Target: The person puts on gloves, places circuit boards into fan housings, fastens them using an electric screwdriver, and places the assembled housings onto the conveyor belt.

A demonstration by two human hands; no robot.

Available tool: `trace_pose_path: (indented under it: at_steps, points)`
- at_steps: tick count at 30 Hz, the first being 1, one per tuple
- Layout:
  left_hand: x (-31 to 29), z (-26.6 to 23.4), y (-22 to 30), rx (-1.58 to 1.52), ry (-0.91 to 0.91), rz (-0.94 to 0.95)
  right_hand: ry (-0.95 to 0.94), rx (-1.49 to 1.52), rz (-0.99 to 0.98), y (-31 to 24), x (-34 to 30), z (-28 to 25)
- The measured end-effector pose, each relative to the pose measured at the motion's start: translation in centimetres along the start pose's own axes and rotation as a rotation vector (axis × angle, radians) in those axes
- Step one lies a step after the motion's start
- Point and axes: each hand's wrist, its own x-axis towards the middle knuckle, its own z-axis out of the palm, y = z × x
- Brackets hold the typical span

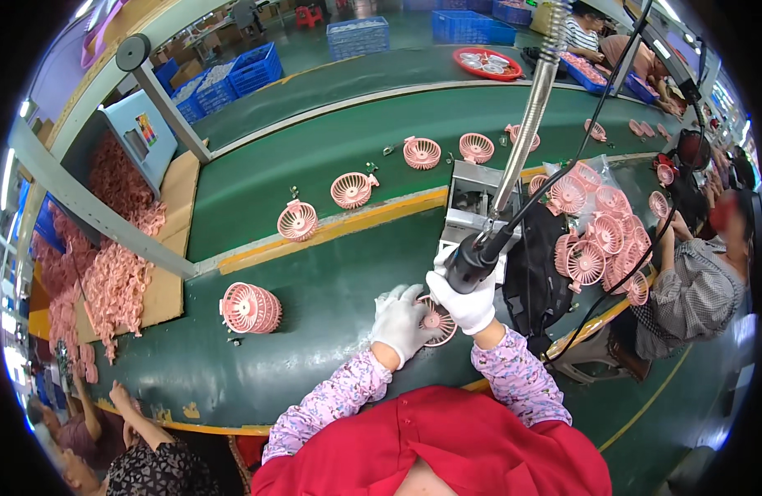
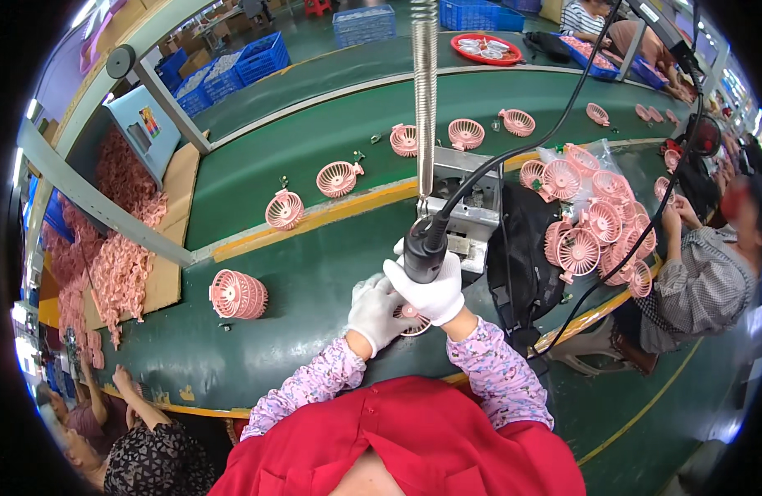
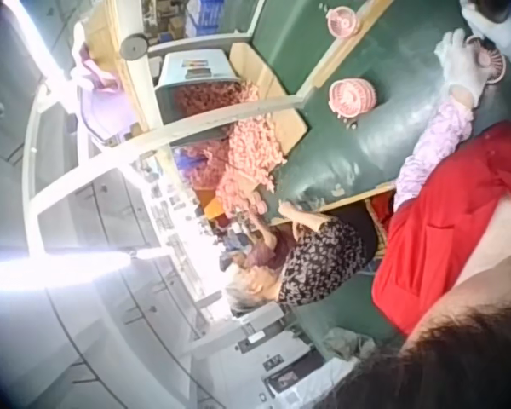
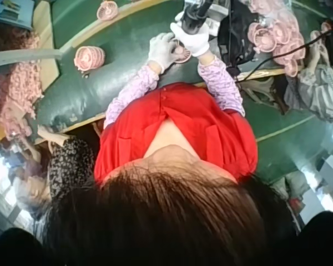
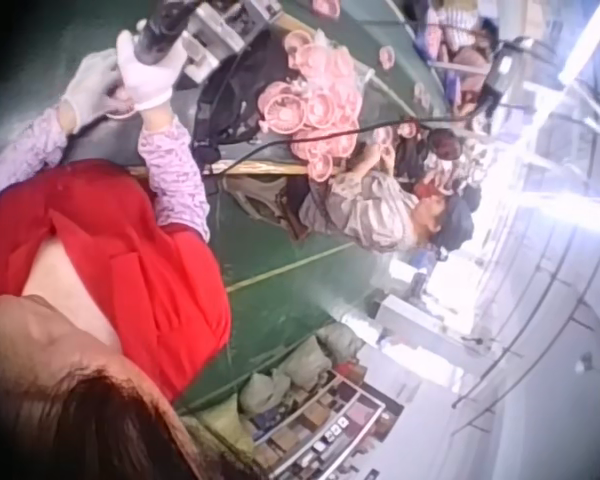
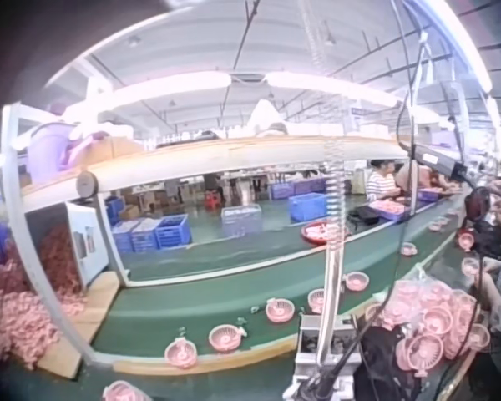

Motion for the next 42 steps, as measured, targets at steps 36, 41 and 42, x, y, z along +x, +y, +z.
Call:
trace_pose_path:
  at_steps: [36,41,42]
  points:
    - [-2.8,0.0,-2.1,-0.083,-0.245,0.212,0.067,-0.100,-0.168,-2.4,2.5,-2.3]
    - [-2.6,0.5,-2.1,-0.080,-0.275,0.212,-0.041,0.106,0.096,-2.2,-0.4,0.0]
    - [-2.7,0.7,-2.3,-0.121,-0.237,0.229,-0.070,0.147,0.129,-2.6,-1.0,0.9]
